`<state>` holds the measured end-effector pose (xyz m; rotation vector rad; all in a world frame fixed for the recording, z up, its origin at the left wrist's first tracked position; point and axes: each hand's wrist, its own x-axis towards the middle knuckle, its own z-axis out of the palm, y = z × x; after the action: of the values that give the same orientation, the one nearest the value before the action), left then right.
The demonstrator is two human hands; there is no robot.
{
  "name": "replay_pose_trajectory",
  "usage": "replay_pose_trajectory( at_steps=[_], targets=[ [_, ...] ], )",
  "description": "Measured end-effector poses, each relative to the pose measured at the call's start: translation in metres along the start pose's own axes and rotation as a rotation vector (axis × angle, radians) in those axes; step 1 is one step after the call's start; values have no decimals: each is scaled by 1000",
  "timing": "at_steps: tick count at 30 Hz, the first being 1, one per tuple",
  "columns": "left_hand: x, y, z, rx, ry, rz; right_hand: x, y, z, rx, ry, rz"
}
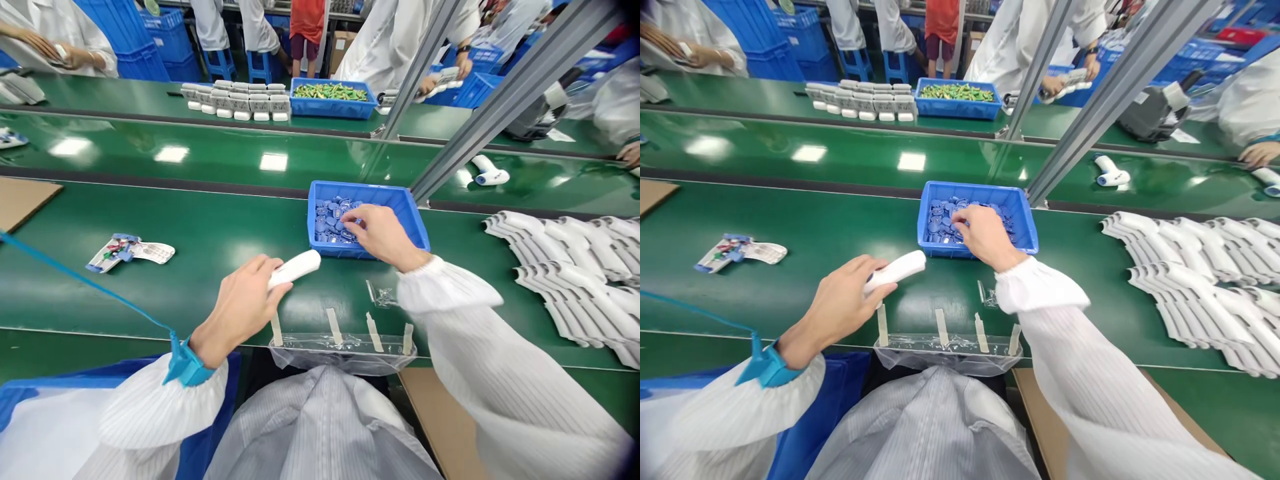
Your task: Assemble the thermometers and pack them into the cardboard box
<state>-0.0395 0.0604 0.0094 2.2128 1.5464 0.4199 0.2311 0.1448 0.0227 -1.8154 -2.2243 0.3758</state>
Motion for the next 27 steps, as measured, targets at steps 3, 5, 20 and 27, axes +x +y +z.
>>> replay_pose_trajectory(
  at_steps=[3,5,20,27],
  targets=[
    [3,-10,-3,-341,48,-238,39,-2,13,-148,-132,36],
    [3,-16,-3,-637,57,-415,58,-7,22,-179,-178,81],
    [2,-16,-7,-1098,-28,-579,75,4,27,-145,-116,184],
    [-1,-12,-3,-971,-10,-562,77,-2,36,12,-45,-45]
  ],
)
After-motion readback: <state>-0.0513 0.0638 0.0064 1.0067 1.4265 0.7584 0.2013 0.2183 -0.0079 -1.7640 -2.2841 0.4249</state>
